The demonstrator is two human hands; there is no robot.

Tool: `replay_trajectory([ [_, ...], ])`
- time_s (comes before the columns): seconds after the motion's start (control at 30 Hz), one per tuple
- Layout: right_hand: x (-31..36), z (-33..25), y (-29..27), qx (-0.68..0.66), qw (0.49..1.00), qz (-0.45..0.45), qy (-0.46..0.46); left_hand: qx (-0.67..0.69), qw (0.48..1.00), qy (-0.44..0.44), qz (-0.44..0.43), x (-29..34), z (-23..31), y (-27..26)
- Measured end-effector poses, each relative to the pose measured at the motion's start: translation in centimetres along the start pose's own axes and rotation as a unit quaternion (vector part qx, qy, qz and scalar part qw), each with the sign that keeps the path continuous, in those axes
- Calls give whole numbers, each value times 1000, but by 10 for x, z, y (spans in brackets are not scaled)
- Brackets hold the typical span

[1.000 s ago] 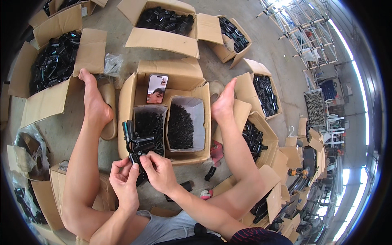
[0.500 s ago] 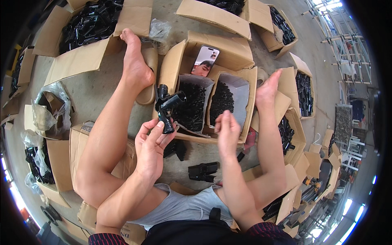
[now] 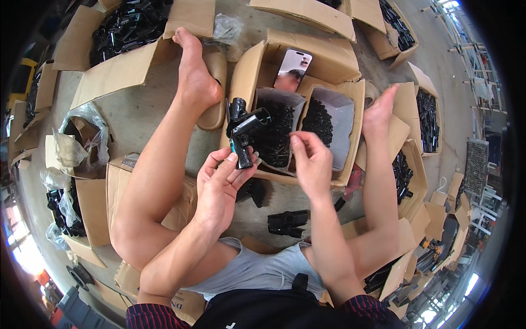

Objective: The person assembles small black metal components by hand while sitting on the floor surrounded by boxes, picking small pins from a container and inserting them into the joints of larger metal pieces.

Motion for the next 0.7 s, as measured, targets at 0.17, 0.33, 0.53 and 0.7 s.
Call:
replay_trajectory([
  [0.17, -33, 45, -62, 173, 979, 107, 33, 9, 1000, 3, -7, -10, 2, -2],
  [0.33, -48, 90, -69, 398, 903, -112, 118, 18, 999, -22, -14, 0, 4, 3],
  [0.53, -54, 103, -54, 365, 909, -145, 136, 22, 999, -34, -21, 0, -3, 2],
  [0.7, -40, 94, -64, 379, 910, -109, 128, 19, 998, -49, -34, -5, -13, -1],
])
Point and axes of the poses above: each hand's wrist, its own x-axis away from the middle knuckle, its own y-axis out of the palm, z = x × y, the point moved 2 cm from there along -x, towards the middle knuckle, and after that the axes turned 13 degrees about -z, right-handed, at the moved point
